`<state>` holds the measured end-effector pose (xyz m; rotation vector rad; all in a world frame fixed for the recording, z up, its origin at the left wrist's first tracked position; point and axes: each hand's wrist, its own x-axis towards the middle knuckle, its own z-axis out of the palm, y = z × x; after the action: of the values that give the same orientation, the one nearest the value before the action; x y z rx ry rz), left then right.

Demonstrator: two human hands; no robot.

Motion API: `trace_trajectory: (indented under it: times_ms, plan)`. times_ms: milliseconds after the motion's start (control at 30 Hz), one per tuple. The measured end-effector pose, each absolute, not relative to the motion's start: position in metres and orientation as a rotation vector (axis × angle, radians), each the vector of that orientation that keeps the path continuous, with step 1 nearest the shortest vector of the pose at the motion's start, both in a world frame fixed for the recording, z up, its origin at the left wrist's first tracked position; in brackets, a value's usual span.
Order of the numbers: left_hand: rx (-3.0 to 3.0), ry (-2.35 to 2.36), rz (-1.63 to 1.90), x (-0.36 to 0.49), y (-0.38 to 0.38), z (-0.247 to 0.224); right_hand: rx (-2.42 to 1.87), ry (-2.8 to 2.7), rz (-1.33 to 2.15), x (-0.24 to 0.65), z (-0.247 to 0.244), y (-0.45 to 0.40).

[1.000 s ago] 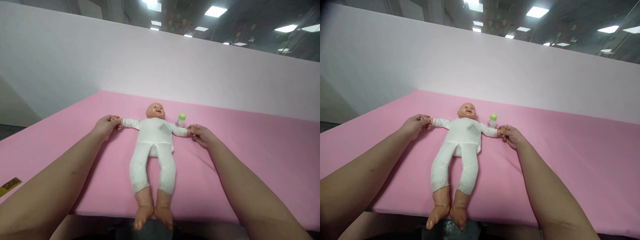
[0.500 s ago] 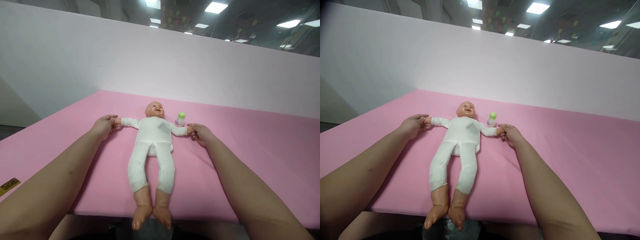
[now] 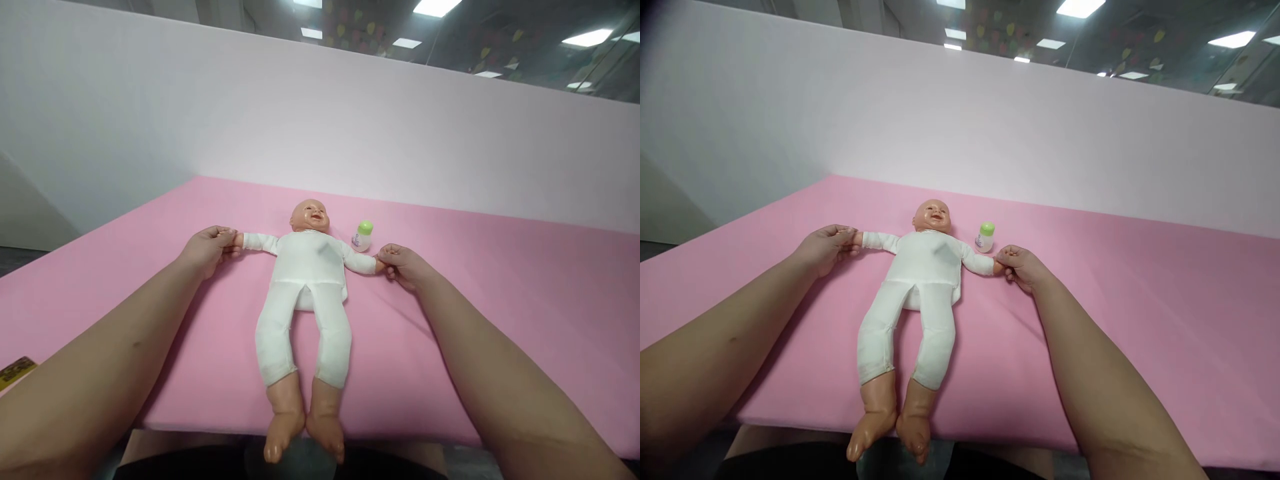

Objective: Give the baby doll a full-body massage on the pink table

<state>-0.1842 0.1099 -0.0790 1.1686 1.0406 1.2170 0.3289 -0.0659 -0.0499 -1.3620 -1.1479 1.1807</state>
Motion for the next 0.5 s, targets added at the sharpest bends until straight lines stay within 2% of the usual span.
trace_trajectory:
  times_ms: [233, 500]
  plan:
    - [1.147, 1.094, 1.222, -0.182, 0.112, -0.081, -1.446, -0.971, 1.098, 0.323, -0.049, -0.061]
    - [1.103, 1.115, 1.207, -0.181, 0.111, -0.079, -1.334, -0.928, 1.205, 0.335, -0.054, -0.060]
